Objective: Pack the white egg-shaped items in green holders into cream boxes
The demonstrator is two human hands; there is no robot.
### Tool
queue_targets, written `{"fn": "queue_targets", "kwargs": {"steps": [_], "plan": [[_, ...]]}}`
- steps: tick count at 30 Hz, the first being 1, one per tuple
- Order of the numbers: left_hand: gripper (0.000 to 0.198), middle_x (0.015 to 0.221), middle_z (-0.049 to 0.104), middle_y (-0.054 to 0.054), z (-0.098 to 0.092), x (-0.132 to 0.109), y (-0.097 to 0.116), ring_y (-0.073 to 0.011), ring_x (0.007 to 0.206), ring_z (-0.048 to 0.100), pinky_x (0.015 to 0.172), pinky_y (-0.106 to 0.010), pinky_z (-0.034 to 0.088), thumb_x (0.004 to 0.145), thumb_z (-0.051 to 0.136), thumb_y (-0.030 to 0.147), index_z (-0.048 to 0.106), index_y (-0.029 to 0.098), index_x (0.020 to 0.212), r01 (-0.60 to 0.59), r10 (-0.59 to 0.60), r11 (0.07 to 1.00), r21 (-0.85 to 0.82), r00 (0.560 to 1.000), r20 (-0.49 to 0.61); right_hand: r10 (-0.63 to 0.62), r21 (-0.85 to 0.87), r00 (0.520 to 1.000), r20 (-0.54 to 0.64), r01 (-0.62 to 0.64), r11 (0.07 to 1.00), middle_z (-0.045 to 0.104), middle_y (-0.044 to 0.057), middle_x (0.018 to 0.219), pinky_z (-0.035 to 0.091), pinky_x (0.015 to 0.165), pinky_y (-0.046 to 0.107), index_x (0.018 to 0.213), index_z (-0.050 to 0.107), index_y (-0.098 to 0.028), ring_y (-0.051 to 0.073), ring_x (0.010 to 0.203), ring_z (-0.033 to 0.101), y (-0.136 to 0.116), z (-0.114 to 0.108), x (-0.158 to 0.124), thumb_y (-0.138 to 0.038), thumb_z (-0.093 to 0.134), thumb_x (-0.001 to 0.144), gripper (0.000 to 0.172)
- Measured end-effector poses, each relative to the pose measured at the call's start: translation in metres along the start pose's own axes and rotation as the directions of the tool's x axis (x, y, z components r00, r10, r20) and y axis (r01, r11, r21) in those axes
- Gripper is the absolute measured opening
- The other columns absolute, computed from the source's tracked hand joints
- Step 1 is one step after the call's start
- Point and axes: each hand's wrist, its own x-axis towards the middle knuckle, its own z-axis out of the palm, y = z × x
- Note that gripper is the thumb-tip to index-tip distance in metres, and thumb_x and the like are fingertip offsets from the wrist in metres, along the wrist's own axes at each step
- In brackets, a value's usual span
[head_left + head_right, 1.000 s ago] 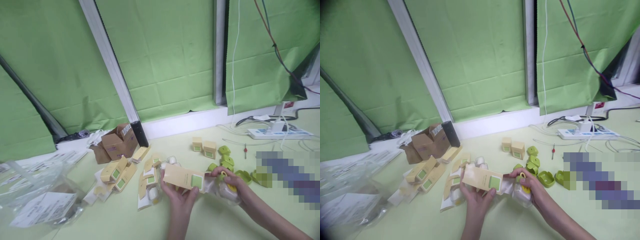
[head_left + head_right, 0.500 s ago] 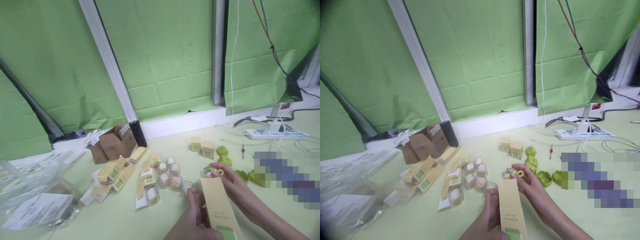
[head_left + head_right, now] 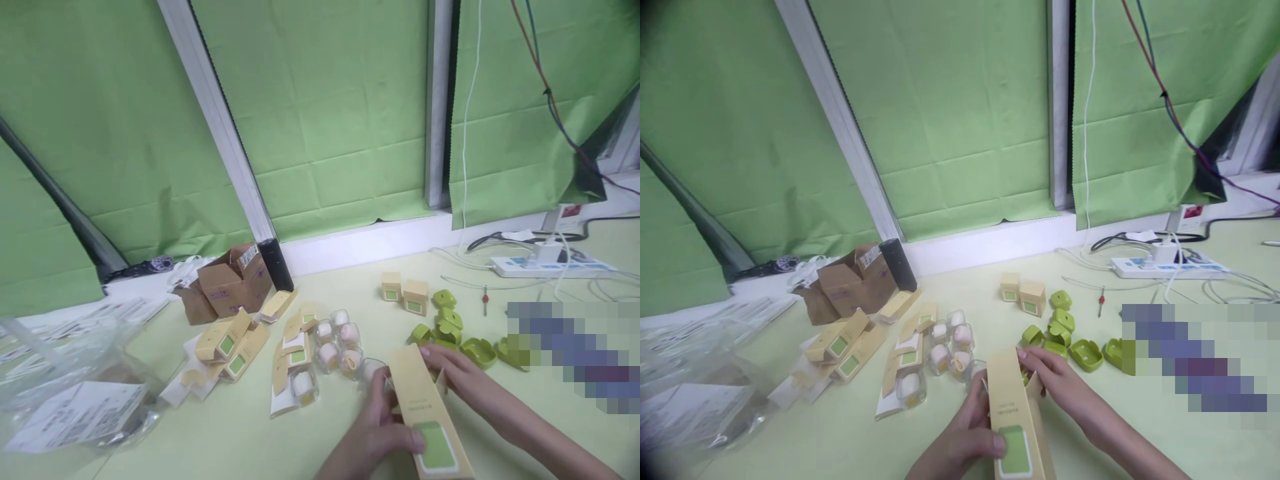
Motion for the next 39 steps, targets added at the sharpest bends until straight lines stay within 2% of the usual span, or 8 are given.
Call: {"fn": "queue_targets", "kwargs": {"steps": [4, 8, 14, 20, 24, 28, 36, 39], "plan": [[0.068, 0.114, 0.057, -0.009, -0.004, 0.004, -0.004, -0.0259, 0.094, 0.059, 0.067, -0.029, 0.041, 0.053, 0.073, 0.019, 0.043, 0.021, 0.114, 0.047, -0.049, 0.997, -0.056, 0.999, -0.023, 0.122, 0.041, 0.992, -0.030, -0.121, 0.992, 0.063, 0.009, 0.115, 0.047, 0.088, 0.040, 0.096, 0.070, -0.020, 0.030, 0.107, 0.054, 0.009, -0.002, 0.001, -0.057, 0.061, 0.072, 0.045], [0.063, 0.094, 0.063, -0.003, -0.006, 0.004, -0.011, -0.0231, 0.087, 0.061, 0.068, -0.029, 0.040, 0.046, 0.074, 0.017, 0.045, 0.021, 0.102, 0.029, -0.034, 0.989, -0.148, 0.999, -0.036, 0.118, 0.113, 0.989, 0.093, -0.128, 0.985, 0.065, 0.008, 0.108, 0.048, 0.087, 0.040, 0.092, 0.071, -0.021, 0.027, 0.101, 0.059, 0.010, 0.000, 0.000, -0.055, 0.062, 0.072, 0.041], [0.050, 0.105, 0.065, -0.006, 0.006, -0.001, 0.007, -0.0252, 0.104, 0.056, 0.084, -0.033, 0.039, 0.061, 0.064, 0.016, 0.051, 0.020, 0.109, -0.092, 0.070, 0.982, -0.166, 0.988, -0.135, -0.193, 0.063, 0.958, 0.212, 0.184, 0.981, 0.063, 0.011, 0.113, 0.047, 0.087, 0.046, 0.116, 0.060, -0.022, 0.029, 0.101, 0.059, 0.007, 0.001, -0.003, -0.058, 0.048, 0.082, 0.051], [0.045, 0.116, 0.063, -0.004, 0.013, -0.007, 0.028, -0.0281, 0.115, 0.050, 0.095, -0.036, 0.036, 0.074, 0.055, 0.023, 0.055, 0.021, 0.119, -0.239, 0.187, 0.965, -0.112, 0.918, -0.350, -0.554, -0.303, 0.702, 0.447, 0.701, 0.645, 0.031, 0.005, 0.145, 0.029, 0.104, 0.054, 0.130, 0.047, -0.038, 0.039, 0.133, 0.023, 0.022, -0.011, -0.013, -0.044, 0.085, 0.047, 0.091], [0.043, 0.113, 0.064, -0.006, 0.011, -0.006, 0.024, -0.0288, 0.115, 0.050, 0.094, -0.038, 0.037, 0.077, 0.054, 0.024, 0.054, 0.020, 0.120, -0.297, 0.236, 0.950, -0.102, 0.889, -0.393, -0.602, -0.329, 0.587, 0.541, 0.807, 0.491, 0.054, 0.005, 0.130, 0.040, 0.097, 0.047, 0.121, 0.057, -0.041, 0.036, 0.118, 0.047, 0.027, -0.010, -0.016, -0.041, 0.082, 0.055, 0.071], [0.030, 0.116, 0.062, -0.005, 0.010, -0.002, 0.016, -0.0255, 0.112, 0.052, 0.092, -0.035, 0.038, 0.081, 0.055, 0.024, 0.053, 0.021, 0.111, -0.323, 0.275, 0.944, -0.067, 0.884, -0.378, -0.587, -0.365, 0.657, 0.473, 0.752, 0.548, 0.071, 0.000, 0.104, 0.050, 0.085, 0.037, 0.106, 0.066, -0.044, 0.026, 0.092, 0.065, 0.026, 0.003, -0.017, -0.032, 0.068, 0.076, 0.033], [0.017, 0.118, 0.058, -0.006, 0.013, -0.005, 0.012, -0.0218, 0.112, 0.051, 0.095, -0.037, 0.036, 0.086, 0.052, 0.024, 0.046, 0.022, 0.102, -0.283, 0.281, 0.958, 0.040, 0.906, -0.316, -0.663, -0.465, 0.663, 0.347, 0.736, 0.493, 0.070, 0.004, 0.093, 0.052, 0.067, 0.031, 0.109, 0.065, -0.038, 0.022, 0.079, 0.065, 0.032, 0.011, -0.017, -0.025, 0.057, 0.085, 0.029], [0.019, 0.118, 0.058, -0.007, 0.014, -0.006, 0.012, -0.0223, 0.112, 0.052, 0.094, -0.037, 0.037, 0.086, 0.053, 0.025, 0.045, 0.021, 0.103, -0.248, 0.259, 0.966, 0.075, 0.925, -0.279, -0.735, -0.472, 0.596, 0.323, 0.775, 0.421, 0.067, 0.005, 0.091, 0.050, 0.068, 0.033, 0.105, 0.067, -0.039, 0.021, 0.078, 0.062, 0.038, 0.007, -0.014, -0.022, 0.060, 0.082, 0.029]]}}
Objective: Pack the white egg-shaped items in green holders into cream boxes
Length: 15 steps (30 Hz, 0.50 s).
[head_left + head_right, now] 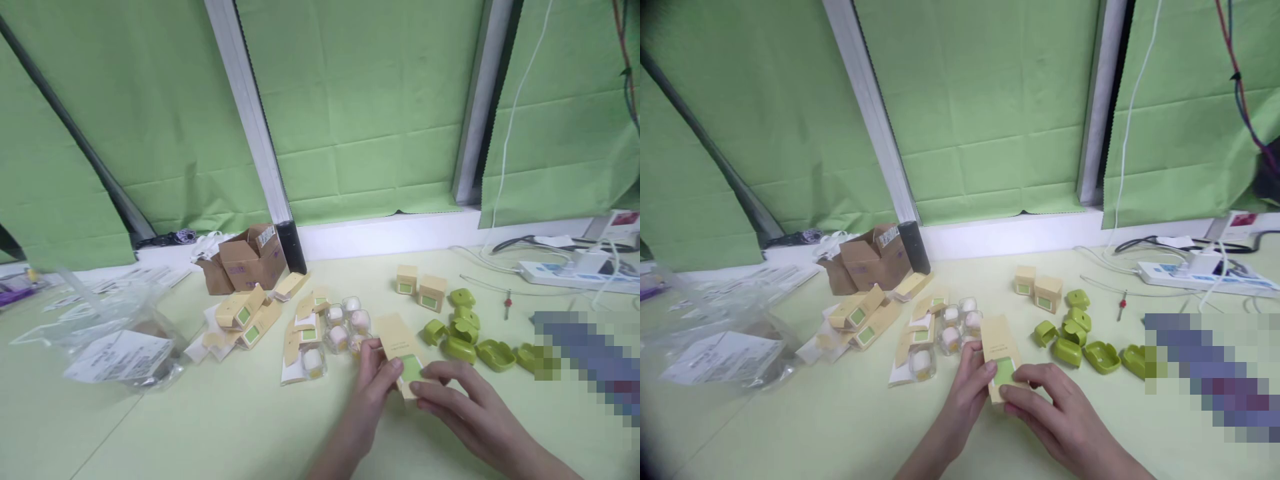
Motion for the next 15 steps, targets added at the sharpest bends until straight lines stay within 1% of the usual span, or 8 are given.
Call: {"fn": "queue_targets", "kwargs": {"steps": [3, 8, 11, 13, 15], "plan": [[0.018, 0.115, 0.059, -0.007, -0.0005, 0.0000, -0.0018, -0.0219, 0.111, 0.052, 0.095, -0.037, 0.036, 0.086, 0.053, 0.026, 0.045, 0.021, 0.102, -0.011, 0.011, 1.000, 0.028, 1.000, 0.008, -0.047, -0.011, 0.998, -0.033, 0.046, 0.999, 0.066, 0.005, 0.092, 0.049, 0.065, 0.033, 0.105, 0.067, -0.042, 0.020, 0.077, 0.061, 0.0034, -0.0004, -0.0017, -0.021, 0.062, 0.081, 0.032], [0.018, 0.113, 0.060, -0.006, -0.0013, 0.0025, -0.0045, -0.0213, 0.105, 0.055, 0.091, -0.036, 0.039, 0.088, 0.050, 0.027, 0.044, 0.021, 0.104, -0.020, 0.020, 1.000, 0.020, 1.000, -0.003, -0.028, 0.037, 0.999, -0.031, 0.029, 0.999, 0.066, 0.003, 0.085, 0.050, 0.065, 0.033, 0.101, 0.068, -0.041, 0.022, 0.074, 0.063, 0.0022, -0.0014, -0.0031, -0.025, 0.065, 0.079, 0.027], [0.015, 0.112, 0.060, -0.006, -0.0013, 0.0032, -0.0057, -0.0210, 0.105, 0.055, 0.090, -0.036, 0.039, 0.089, 0.048, 0.028, 0.043, 0.021, 0.102, -0.015, 0.015, 1.000, 0.007, 1.000, -0.006, -0.071, -0.025, 0.997, -0.012, 0.070, 0.997, 0.065, 0.003, 0.088, 0.050, 0.066, 0.034, 0.102, 0.066, -0.041, 0.021, 0.076, 0.062, 0.0014, -0.0011, -0.0015, -0.021, 0.064, 0.080, 0.030], [0.016, 0.113, 0.059, -0.006, -0.0016, 0.0031, -0.0060, -0.0213, 0.106, 0.054, 0.091, -0.036, 0.038, 0.088, 0.049, 0.028, 0.043, 0.021, 0.102, -0.023, 0.022, 0.999, 0.028, 1.000, 0.005, -0.055, -0.037, 0.997, -0.062, 0.053, 0.998, 0.063, 0.005, 0.095, 0.050, 0.072, 0.036, 0.106, 0.062, -0.038, 0.023, 0.085, 0.061, -0.0003, -0.0004, 0.0013, -0.020, 0.063, 0.080, 0.032], [0.019, 0.115, 0.058, -0.007, -0.0021, 0.0028, -0.0049, -0.0224, 0.109, 0.052, 0.091, -0.037, 0.038, 0.087, 0.051, 0.027, 0.043, 0.022, 0.103, -0.048, 0.046, 0.996, 0.069, 0.998, 0.032, 0.040, 0.041, 0.991, -0.128, -0.035, 0.999, 0.057, 0.008, 0.111, 0.049, 0.084, 0.041, 0.115, 0.053, -0.034, 0.027, 0.106, 0.055, -0.0035, -0.0003, 0.0052, -0.023, 0.064, 0.080, 0.038]]}}
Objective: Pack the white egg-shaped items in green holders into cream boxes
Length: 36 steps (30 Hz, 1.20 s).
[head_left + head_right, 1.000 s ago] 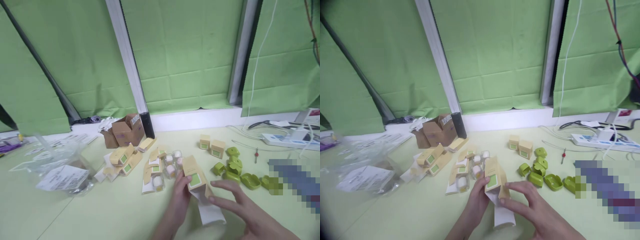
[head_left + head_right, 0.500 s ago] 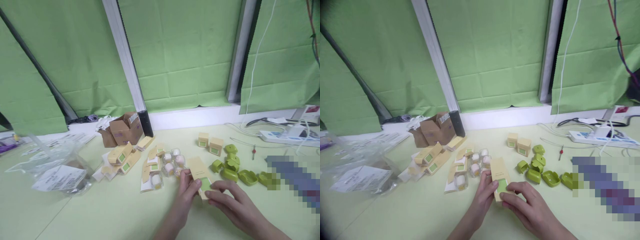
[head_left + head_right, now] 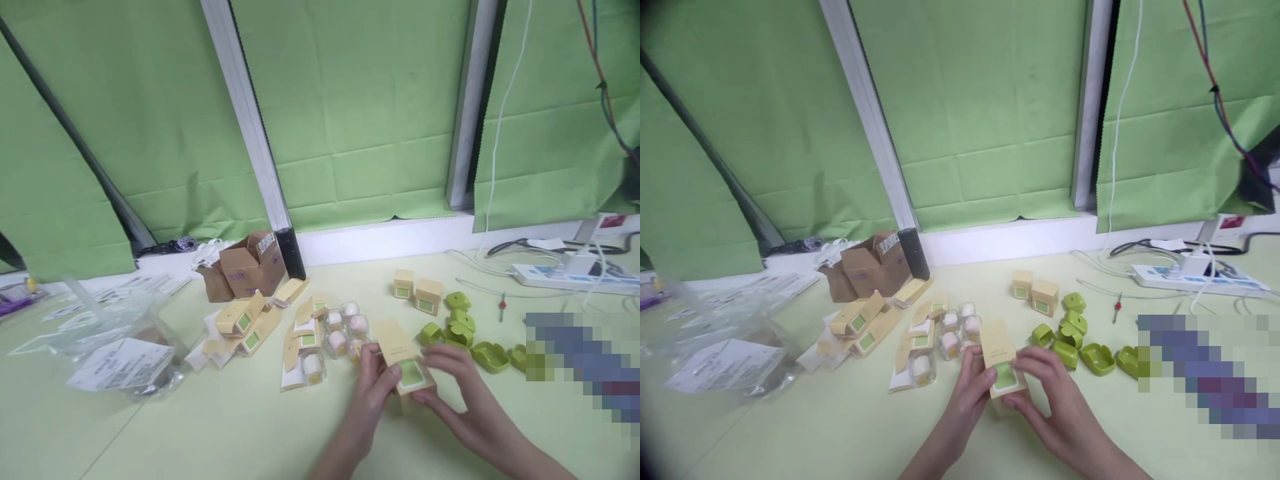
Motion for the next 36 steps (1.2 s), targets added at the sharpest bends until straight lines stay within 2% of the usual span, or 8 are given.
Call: {"fn": "queue_targets", "kwargs": {"steps": [5, 10, 15, 18, 22, 27, 31, 36], "plan": [[0.034, 0.115, 0.054, -0.009, -0.004, -0.003, 0.005, -0.0247, 0.107, 0.052, 0.090, -0.038, 0.040, 0.081, 0.059, 0.025, 0.041, 0.021, 0.110, -0.118, 0.097, 0.966, 0.232, 0.990, 0.101, 0.256, 0.339, 0.946, 0.200, -0.312, 0.888, 0.040, 0.008, 0.137, 0.045, 0.096, 0.042, 0.132, 0.034, -0.033, 0.026, 0.121, 0.045, -0.006, -0.004, 0.009, -0.036, 0.055, 0.085, 0.052], [0.044, 0.115, 0.051, -0.009, -0.012, -0.011, -0.011, -0.0251, 0.111, 0.050, 0.094, -0.041, 0.038, 0.074, 0.061, 0.017, 0.036, 0.021, 0.110, -0.110, -0.026, 0.773, 0.625, 0.978, 0.205, 0.429, 0.270, 0.890, 0.152, -0.455, 0.849, 0.060, 0.007, 0.111, 0.046, 0.090, 0.040, 0.108, 0.060, -0.026, 0.027, 0.104, 0.054, 0.001, -0.004, 0.014, -0.044, 0.057, 0.081, 0.032], [0.064, 0.123, 0.049, -0.013, -0.012, -0.010, -0.028, -0.0239, 0.116, 0.048, 0.097, -0.041, 0.038, 0.072, 0.060, 0.015, 0.016, 0.022, 0.119, -0.067, -0.090, 0.807, 0.587, 0.968, 0.234, 0.480, 0.278, 0.858, 0.181, -0.513, 0.812, 0.061, 0.004, 0.096, 0.046, 0.079, 0.037, 0.092, 0.066, -0.024, 0.022, 0.084, 0.058, 0.002, -0.007, 0.024, -0.045, 0.061, 0.077, 0.027], [0.076, 0.129, 0.047, -0.012, -0.009, -0.008, -0.026, -0.0232, 0.121, 0.044, 0.101, -0.041, 0.034, 0.072, 0.060, 0.013, 0.008, 0.023, 0.126, -0.064, -0.094, 0.801, 0.595, 0.968, 0.231, 0.446, 0.324, 0.840, 0.309, -0.534, 0.781, 0.062, 0.004, 0.085, 0.045, 0.073, 0.033, 0.077, 0.066, -0.021, 0.022, 0.082, 0.058, -0.002, -0.010, 0.029, -0.045, 0.058, 0.079, 0.025], [0.075, 0.130, 0.047, -0.012, -0.007, -0.009, -0.022, -0.0230, 0.121, 0.044, 0.100, -0.040, 0.035, 0.072, 0.059, 0.012, 0.012, 0.023, 0.129, -0.038, -0.123, 0.793, 0.608, 0.968, 0.221, 0.518, 0.356, 0.767, 0.378, -0.637, 0.684, 0.063, 0.003, 0.079, 0.044, 0.066, 0.032, 0.078, 0.063, -0.021, 0.022, 0.076, 0.058, -0.005, -0.008, 0.027, -0.047, 0.059, 0.077, 0.026], [0.068, 0.129, 0.048, -0.011, -0.004, -0.013, -0.014, -0.0226, 0.120, 0.046, 0.101, -0.039, 0.035, 0.072, 0.059, 0.011, 0.022, 0.024, 0.127, -0.066, -0.093, 0.776, 0.627, 0.972, 0.217, 0.634, 0.436, 0.687, 0.356, -0.722, 0.538, 0.062, 0.005, 0.092, 0.046, 0.076, 0.034, 0.092, 0.060, -0.021, 0.025, 0.091, 0.059, 0.000, -0.004, 0.023, -0.045, 0.068, 0.070, 0.033], [0.055, 0.128, 0.049, -0.014, -0.009, 0.021, 0.019, -0.0231, 0.113, 0.053, 0.093, -0.038, 0.042, 0.079, 0.057, 0.021, 0.027, 0.024, 0.124, -0.067, 0.001, 0.757, 0.650, 0.995, 0.102, 0.689, 0.613, 0.689, 0.227, -0.651, 0.449, 0.062, 0.007, 0.101, 0.046, 0.083, 0.036, 0.107, 0.056, -0.022, 0.025, 0.100, 0.057, 0.013, -0.008, 0.026, -0.051, 0.056, 0.080, 0.040], [0.056, 0.116, 0.056, -0.012, -0.025, 0.112, 0.049, -0.0238, 0.106, 0.055, 0.088, -0.040, 0.046, 0.076, 0.065, 0.028, 0.038, 0.018, 0.123, 0.065, 0.067, 0.521, 0.851, 0.991, -0.117, 0.551, 0.397, 0.821, 0.147, -0.560, 0.727, 0.060, 0.004, 0.091, 0.047, 0.072, 0.033, 0.091, 0.057, -0.023, 0.021, 0.085, 0.059, 0.021, -0.007, 0.027, -0.043, 0.051, 0.083, 0.022]]}}
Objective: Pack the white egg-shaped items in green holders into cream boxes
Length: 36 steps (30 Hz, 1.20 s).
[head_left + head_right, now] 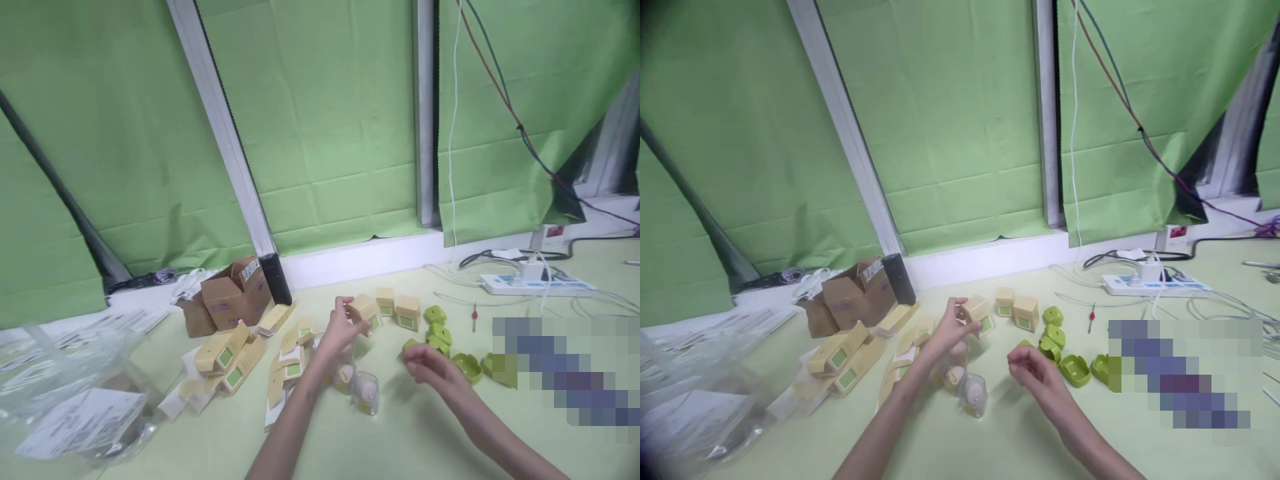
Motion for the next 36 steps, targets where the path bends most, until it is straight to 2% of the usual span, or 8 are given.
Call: {"fn": "queue_targets", "kwargs": {"steps": [7, 11, 14, 18, 21, 26, 29, 36], "plan": [[0.034, 0.118, 0.055, -0.008, 0.026, 0.050, -0.014, -0.0212, 0.099, 0.058, 0.082, -0.043, 0.049, 0.086, 0.053, 0.032, 0.051, 0.017, 0.116, 0.072, -0.038, 0.952, 0.299, 0.992, -0.119, -0.176, -0.258, 0.961, 0.214, 0.230, 0.939, 0.059, 0.005, 0.099, 0.046, 0.081, 0.036, 0.095, 0.060, -0.025, 0.022, 0.089, 0.058, 0.008, 0.013, -0.013, -0.031, 0.049, 0.084, 0.016], [0.042, 0.125, 0.049, -0.011, 0.015, 0.022, 0.000, -0.0271, 0.116, 0.045, 0.097, -0.047, 0.038, 0.078, 0.063, 0.029, 0.050, 0.016, 0.115, -0.059, 0.129, 0.925, 0.376, 0.978, -0.165, -0.221, -0.445, 0.892, 0.395, 0.396, 0.803, 0.041, 0.007, 0.139, 0.033, 0.102, 0.043, 0.127, 0.046, -0.030, 0.027, 0.126, 0.038, 0.004, 0.026, -0.014, -0.032, 0.052, 0.084, 0.043], [0.034, 0.123, 0.047, -0.010, 0.002, -0.021, 0.011, -0.0241, 0.123, 0.036, 0.104, -0.040, 0.030, 0.078, 0.058, 0.021, 0.048, 0.018, 0.110, -0.176, 0.246, 0.914, 0.366, 0.957, -0.154, -0.197, -0.448, 0.861, 0.468, 0.424, 0.787, 0.036, 0.008, 0.144, 0.031, 0.103, 0.045, 0.121, 0.052, -0.028, 0.030, 0.130, 0.033, 0.000, 0.038, -0.013, -0.033, 0.059, 0.079, 0.043], [0.016, 0.107, 0.055, -0.006, -0.001, -0.084, 0.012, -0.0194, 0.109, 0.048, 0.095, -0.035, 0.038, 0.086, 0.043, 0.022, 0.048, 0.023, 0.101, -0.290, 0.331, 0.912, 0.290, 0.938, -0.103, -0.175, -0.362, 0.922, 0.344, 0.302, 0.882, 0.059, 0.008, 0.109, 0.044, 0.085, 0.039, 0.096, 0.057, -0.022, 0.025, 0.102, 0.053, -0.002, 0.042, -0.014, -0.025, 0.056, 0.078, 0.018], [0.017, 0.110, 0.055, -0.006, 0.010, -0.111, 0.006, -0.0213, 0.110, 0.048, 0.095, -0.036, 0.038, 0.085, 0.048, 0.026, 0.050, 0.024, 0.103, -0.322, 0.335, 0.934, 0.156, 0.940, -0.067, 0.056, 0.127, 0.977, 0.207, -0.083, 0.988, 0.060, 0.003, 0.090, 0.049, 0.073, 0.034, 0.101, 0.053, -0.023, 0.020, 0.083, 0.059, -0.001, 0.036, -0.014, -0.032, 0.053, 0.082, 0.021], [0.068, 0.122, 0.048, -0.009, 0.033, -0.114, 0.001, -0.0297, 0.118, 0.040, 0.100, -0.042, 0.033, 0.061, 0.076, 0.034, 0.047, 0.024, 0.121, -0.250, 0.249, 0.965, 0.077, 0.968, 0.025, 0.257, 0.665, 0.901, 0.350, -0.432, 0.609, 0.067, 0.004, 0.079, 0.051, 0.076, 0.030, 0.088, 0.057, -0.018, 0.017, 0.077, 0.066, 0.002, 0.033, -0.011, -0.046, 0.043, 0.088, 0.031], [0.062, 0.119, 0.048, -0.009, 0.040, -0.109, 0.002, -0.0281, 0.115, 0.043, 0.098, -0.040, 0.036, 0.067, 0.068, 0.029, 0.047, 0.026, 0.126, -0.226, 0.222, 0.970, 0.085, 0.974, 0.053, 0.251, 0.779, 0.857, 0.449, -0.514, 0.360, 0.068, 0.003, 0.072, 0.051, 0.075, 0.028, 0.088, 0.060, -0.016, 0.016, 0.072, 0.067, 0.005, 0.039, -0.012, -0.042, 0.049, 0.087, 0.028], [0.058, 0.110, 0.049, -0.009, 0.041, -0.115, -0.011, -0.0259, 0.105, 0.049, 0.092, -0.037, 0.041, 0.062, 0.059, 0.013, 0.047, 0.021, 0.118, -0.112, 0.109, 0.993, -0.023, 0.988, -0.109, 0.307, 0.808, 0.868, 0.390, -0.483, 0.338, 0.059, -0.004, 0.058, 0.052, 0.065, 0.022, 0.071, 0.059, -0.019, 0.011, 0.058, 0.061, 0.005, 0.039, -0.012, -0.027, 0.060, 0.082, 0.014]]}}
